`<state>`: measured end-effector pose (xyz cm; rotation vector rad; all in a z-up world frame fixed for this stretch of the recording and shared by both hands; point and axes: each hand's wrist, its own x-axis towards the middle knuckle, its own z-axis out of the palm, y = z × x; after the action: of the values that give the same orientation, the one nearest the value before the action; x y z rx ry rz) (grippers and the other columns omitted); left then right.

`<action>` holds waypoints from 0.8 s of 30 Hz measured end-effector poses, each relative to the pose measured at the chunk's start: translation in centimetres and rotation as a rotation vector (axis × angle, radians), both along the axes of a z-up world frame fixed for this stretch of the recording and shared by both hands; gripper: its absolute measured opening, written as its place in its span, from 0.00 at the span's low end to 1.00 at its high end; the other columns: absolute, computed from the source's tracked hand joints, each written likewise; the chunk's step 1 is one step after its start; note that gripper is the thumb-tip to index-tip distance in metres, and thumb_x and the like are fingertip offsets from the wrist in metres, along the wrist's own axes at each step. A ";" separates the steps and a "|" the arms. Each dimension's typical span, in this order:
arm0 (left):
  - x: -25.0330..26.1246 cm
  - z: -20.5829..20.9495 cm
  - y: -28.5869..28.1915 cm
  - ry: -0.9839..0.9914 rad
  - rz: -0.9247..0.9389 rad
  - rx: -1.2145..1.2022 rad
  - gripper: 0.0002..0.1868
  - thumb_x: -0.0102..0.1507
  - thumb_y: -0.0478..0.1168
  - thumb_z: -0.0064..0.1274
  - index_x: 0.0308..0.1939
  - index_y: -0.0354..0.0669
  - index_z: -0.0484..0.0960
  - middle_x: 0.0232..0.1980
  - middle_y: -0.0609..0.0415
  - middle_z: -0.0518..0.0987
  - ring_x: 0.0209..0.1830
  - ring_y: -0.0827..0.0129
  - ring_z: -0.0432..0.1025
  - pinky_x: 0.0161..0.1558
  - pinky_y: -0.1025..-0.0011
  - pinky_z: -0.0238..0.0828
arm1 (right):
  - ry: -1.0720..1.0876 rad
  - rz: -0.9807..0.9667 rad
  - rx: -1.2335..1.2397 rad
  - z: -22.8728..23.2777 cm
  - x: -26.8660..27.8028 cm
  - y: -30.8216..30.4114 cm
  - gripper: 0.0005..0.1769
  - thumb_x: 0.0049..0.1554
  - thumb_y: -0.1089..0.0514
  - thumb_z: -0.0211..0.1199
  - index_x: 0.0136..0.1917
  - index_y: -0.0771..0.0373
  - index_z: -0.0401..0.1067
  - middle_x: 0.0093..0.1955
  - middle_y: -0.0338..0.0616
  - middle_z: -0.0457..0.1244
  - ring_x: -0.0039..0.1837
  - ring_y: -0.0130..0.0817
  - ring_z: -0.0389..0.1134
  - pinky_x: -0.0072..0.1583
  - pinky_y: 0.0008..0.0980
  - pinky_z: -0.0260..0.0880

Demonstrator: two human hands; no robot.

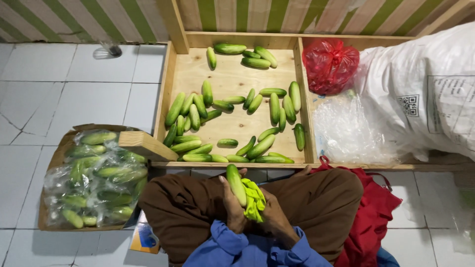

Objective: Packaging small cucumbers into plastic bags and placing them in a cardboard box

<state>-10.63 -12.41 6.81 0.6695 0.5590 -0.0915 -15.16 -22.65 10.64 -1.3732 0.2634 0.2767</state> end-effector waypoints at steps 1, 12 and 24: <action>0.1 -0.2 0.1 0.002 -0.007 -0.002 0.41 0.70 0.69 0.31 0.51 0.37 0.86 0.40 0.52 0.83 0.26 0.71 0.68 0.29 0.73 0.66 | 0.002 -0.007 -0.002 -0.8 -0.3 -0.2 0.32 0.42 0.62 0.76 0.61 0.65 0.77 0.52 0.39 0.71 0.51 0.24 0.67 0.51 0.27 0.70; 1.6 -0.2 -0.3 0.003 -0.039 -0.162 0.28 0.71 0.57 0.39 0.54 0.34 0.79 0.43 0.35 0.84 0.41 0.47 0.77 0.48 0.54 0.74 | -0.551 0.204 -0.827 -3.0 0.5 -4.0 0.33 0.44 0.69 0.57 0.65 0.61 0.64 0.57 0.52 0.60 0.55 0.55 0.67 0.58 0.44 0.70; 3.7 -0.2 -2.2 -0.042 -0.085 0.121 0.25 0.69 0.49 0.45 0.65 0.38 0.70 0.59 0.31 0.81 0.54 0.55 0.75 0.51 0.64 0.70 | -0.680 0.320 -0.944 -6.5 2.0 -6.1 0.34 0.47 0.78 0.57 0.67 0.67 0.63 0.66 0.60 0.57 0.62 0.57 0.66 0.57 0.45 0.72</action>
<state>-6.90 -14.57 6.56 0.8116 0.4990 -0.1234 -13.13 -28.72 4.18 -2.3516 -0.4651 -0.0945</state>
